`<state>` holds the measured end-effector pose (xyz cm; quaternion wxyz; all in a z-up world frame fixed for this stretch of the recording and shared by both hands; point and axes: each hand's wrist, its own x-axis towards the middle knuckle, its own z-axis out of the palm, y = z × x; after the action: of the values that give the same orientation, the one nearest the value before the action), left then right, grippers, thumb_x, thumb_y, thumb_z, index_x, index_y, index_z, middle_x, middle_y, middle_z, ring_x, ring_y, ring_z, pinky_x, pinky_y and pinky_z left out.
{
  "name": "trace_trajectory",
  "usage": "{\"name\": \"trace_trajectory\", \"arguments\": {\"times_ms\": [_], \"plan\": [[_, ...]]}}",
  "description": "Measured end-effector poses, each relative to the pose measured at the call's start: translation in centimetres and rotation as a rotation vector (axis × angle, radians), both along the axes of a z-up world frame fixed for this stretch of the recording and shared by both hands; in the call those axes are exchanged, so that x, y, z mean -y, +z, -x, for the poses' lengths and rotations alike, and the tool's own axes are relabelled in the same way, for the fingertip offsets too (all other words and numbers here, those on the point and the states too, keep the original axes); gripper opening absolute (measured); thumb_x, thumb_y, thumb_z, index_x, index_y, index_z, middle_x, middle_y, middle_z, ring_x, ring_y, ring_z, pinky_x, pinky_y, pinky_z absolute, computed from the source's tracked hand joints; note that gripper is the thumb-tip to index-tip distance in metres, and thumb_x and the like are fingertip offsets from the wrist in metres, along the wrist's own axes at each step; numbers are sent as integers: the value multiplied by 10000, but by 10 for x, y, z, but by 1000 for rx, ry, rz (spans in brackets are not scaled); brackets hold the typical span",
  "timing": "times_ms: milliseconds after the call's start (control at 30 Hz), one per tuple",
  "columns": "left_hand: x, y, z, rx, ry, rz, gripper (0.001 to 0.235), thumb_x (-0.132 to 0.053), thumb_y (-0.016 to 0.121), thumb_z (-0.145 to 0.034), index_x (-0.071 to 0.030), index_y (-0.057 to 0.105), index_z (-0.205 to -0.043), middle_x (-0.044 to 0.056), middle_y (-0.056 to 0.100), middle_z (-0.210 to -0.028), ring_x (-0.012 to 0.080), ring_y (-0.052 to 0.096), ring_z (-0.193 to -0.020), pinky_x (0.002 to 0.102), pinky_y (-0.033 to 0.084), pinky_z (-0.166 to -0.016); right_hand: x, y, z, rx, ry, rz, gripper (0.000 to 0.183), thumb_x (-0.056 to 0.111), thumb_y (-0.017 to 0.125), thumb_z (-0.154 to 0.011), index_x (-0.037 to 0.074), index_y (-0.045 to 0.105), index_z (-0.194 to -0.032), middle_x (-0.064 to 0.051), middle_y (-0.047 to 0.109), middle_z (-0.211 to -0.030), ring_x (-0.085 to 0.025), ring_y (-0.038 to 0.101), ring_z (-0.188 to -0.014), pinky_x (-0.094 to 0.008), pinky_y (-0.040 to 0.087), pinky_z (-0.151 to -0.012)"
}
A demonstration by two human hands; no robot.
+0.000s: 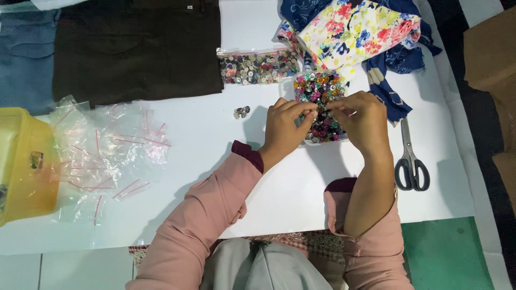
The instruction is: Packaging small decorative buttons into individual plastic bags at a work station.
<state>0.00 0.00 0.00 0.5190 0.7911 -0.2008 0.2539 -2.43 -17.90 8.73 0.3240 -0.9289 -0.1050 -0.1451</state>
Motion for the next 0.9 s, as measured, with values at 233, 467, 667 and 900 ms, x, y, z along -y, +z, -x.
{"name": "trace_trajectory", "arguments": {"times_ms": [233, 467, 667, 900], "plan": [[-1, 4, 6, 11, -9, -9, 166, -173, 753, -905, -233, 756, -1060, -50, 707, -808, 165, 626, -770, 326, 487, -741, -3, -10, -5, -29, -49, 221, 260, -23, 856, -783, 142, 852, -984, -138, 640, -855, -273, 590, -836, -327, 510, -693], [0, 2, 6, 27, 3, -29, 180, -157, 762, -890, -228, 759, -1056, -52, 692, -795, 157, 621, -753, 320, 492, -714, -12, -11, -7, -20, -21, 285, 199, 14, 850, -802, 119, 847, -971, -161, 628, -908, -315, 609, -891, -376, 532, -731], [-3, 0, 5, 60, -1, -26, 186, -150, 747, -903, -230, 759, -1072, -52, 690, -801, 162, 625, -745, 312, 493, -706, 0, -22, -13, 4, -5, 181, 167, -4, 832, -853, 101, 838, -983, -135, 634, -858, -266, 624, -828, -339, 535, -692], [-3, 2, 4, 37, 26, 12, 187, -155, 710, -933, -233, 753, -1097, -41, 701, -820, 167, 636, -750, 321, 506, -714, -9, -4, -4, -116, 82, 4, 155, 21, 816, -865, 76, 814, -1010, -175, 643, -916, -299, 588, -892, -363, 509, -736]]}}
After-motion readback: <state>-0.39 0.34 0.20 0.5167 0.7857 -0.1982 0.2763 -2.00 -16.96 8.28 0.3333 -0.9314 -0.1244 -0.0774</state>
